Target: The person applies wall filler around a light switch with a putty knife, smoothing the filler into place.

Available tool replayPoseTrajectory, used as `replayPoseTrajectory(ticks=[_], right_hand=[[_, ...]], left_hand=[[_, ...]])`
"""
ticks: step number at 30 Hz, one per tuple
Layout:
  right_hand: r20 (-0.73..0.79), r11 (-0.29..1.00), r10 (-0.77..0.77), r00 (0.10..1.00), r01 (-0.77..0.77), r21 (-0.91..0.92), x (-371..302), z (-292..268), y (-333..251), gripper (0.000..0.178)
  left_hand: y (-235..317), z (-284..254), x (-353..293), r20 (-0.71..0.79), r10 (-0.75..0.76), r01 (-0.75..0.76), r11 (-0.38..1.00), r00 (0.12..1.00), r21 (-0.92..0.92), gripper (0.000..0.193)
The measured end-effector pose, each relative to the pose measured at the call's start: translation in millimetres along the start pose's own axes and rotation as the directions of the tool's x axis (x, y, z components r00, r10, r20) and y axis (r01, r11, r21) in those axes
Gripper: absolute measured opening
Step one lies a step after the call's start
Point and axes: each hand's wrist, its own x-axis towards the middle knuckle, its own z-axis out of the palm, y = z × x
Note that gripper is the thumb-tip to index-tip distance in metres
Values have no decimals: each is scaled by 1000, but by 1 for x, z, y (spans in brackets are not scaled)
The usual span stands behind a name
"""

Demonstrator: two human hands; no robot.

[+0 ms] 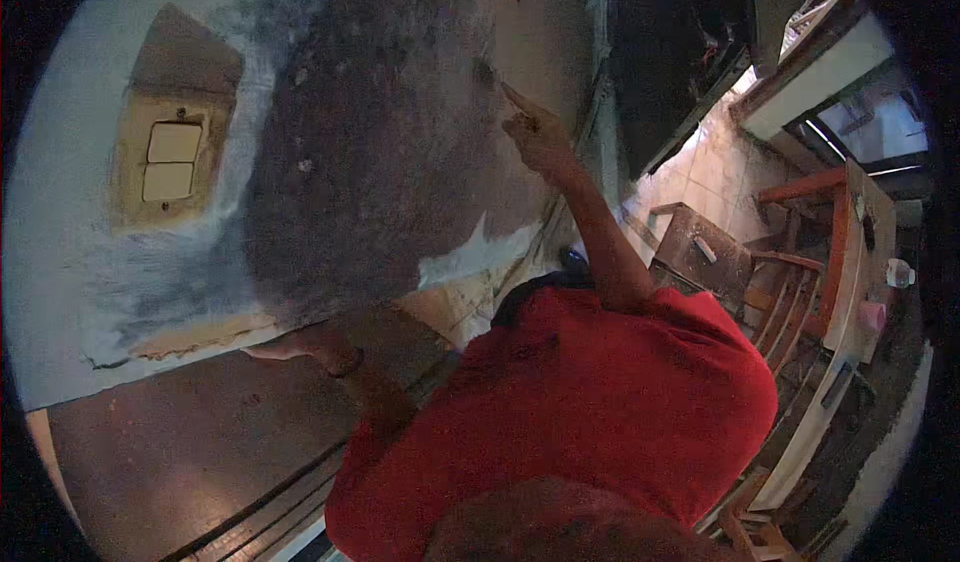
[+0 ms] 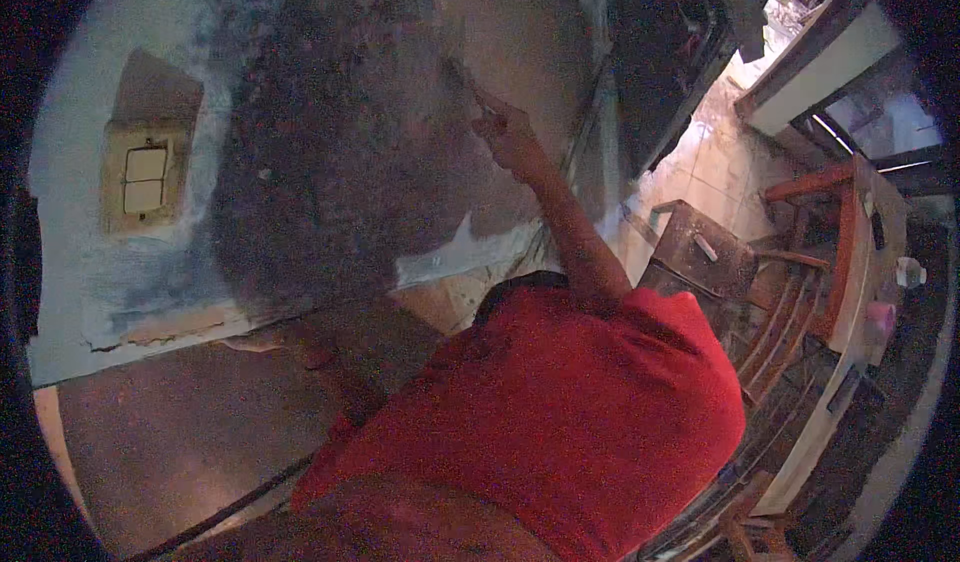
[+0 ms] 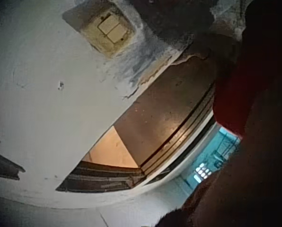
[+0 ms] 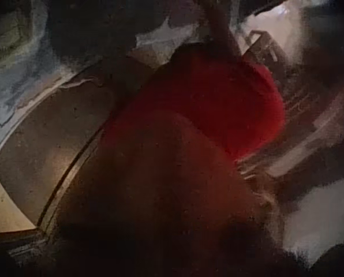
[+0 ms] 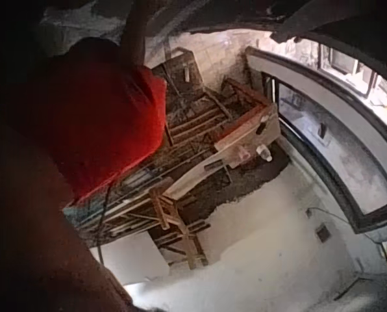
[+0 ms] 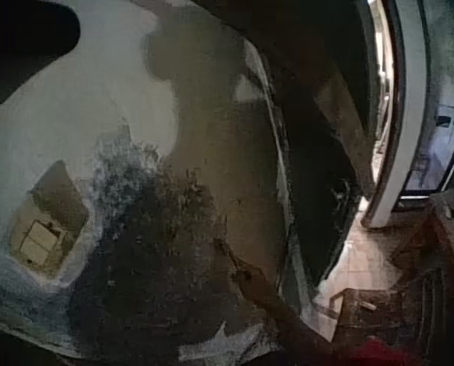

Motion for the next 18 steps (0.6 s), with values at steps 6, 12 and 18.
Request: replayPoseTrajectory(ticks=[6, 12, 18], right_hand=[[-45, 976, -178, 983, 170, -135, 5, 1, 19, 52], [61, 984, 173, 983, -175, 31, 3, -9, -23, 52], [-34, 999, -36, 999, 35, -24, 11, -6, -15, 50]], left_hand=[[-9, 1, 17, 18, 33, -32, 999, 999, -11, 75], [-13, 5, 25, 37, 66, -66, 998, 997, -15, 75], [-6, -2, 9, 38, 105, -104, 994, 994, -25, 75]])
